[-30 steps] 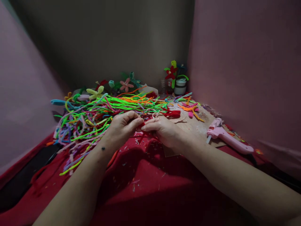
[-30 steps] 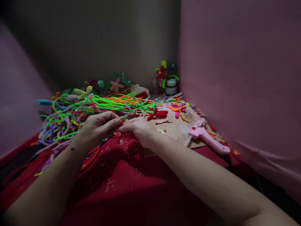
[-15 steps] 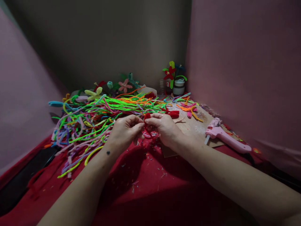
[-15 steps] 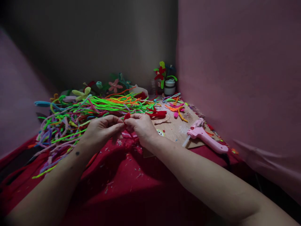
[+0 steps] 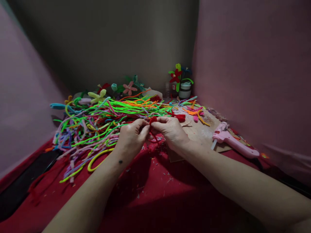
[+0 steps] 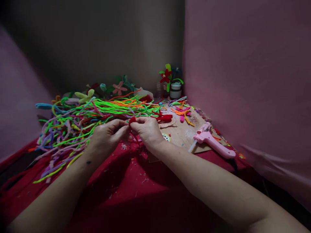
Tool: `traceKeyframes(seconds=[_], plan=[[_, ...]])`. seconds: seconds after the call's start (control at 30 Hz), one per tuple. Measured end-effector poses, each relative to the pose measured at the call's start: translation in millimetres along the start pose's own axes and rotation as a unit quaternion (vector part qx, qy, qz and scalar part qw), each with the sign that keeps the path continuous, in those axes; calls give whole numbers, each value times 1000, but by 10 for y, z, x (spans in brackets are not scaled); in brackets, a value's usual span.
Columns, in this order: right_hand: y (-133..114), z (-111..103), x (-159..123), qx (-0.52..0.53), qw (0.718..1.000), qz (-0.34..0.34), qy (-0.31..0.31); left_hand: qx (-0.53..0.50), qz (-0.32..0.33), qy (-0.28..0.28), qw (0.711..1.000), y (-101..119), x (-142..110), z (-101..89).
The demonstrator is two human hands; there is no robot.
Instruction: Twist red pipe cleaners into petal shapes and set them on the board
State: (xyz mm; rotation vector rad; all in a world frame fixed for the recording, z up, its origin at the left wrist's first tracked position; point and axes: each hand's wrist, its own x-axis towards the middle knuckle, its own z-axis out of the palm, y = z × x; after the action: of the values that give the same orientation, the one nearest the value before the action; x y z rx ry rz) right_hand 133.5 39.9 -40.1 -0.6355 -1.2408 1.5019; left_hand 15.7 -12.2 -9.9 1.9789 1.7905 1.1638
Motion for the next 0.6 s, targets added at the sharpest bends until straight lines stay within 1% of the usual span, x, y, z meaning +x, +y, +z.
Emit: traceKeyframes(seconds=[0.07,0.17,0.27,0.33,0.5,0.6], plan=[[-6,11,-18,-21,1000,-19,12,13,-6,8,1000,22,-3,6],[-20,36,-60,-84,995,-48,28,69,-2,32,997,24,-1,32],[-34,63,-102,-175,980,-82,53,107,-3,56,993,4,8,73],[-45,75,-120,-213,969,-101,67,103,-11,69,992,-7,13,100],[-65,73,-119,-223,967,-104,70,92,7,105,990,-3,0,157],[-68,62,-110,-245,959,-116,80,91,19,123,988,1,-17,181]])
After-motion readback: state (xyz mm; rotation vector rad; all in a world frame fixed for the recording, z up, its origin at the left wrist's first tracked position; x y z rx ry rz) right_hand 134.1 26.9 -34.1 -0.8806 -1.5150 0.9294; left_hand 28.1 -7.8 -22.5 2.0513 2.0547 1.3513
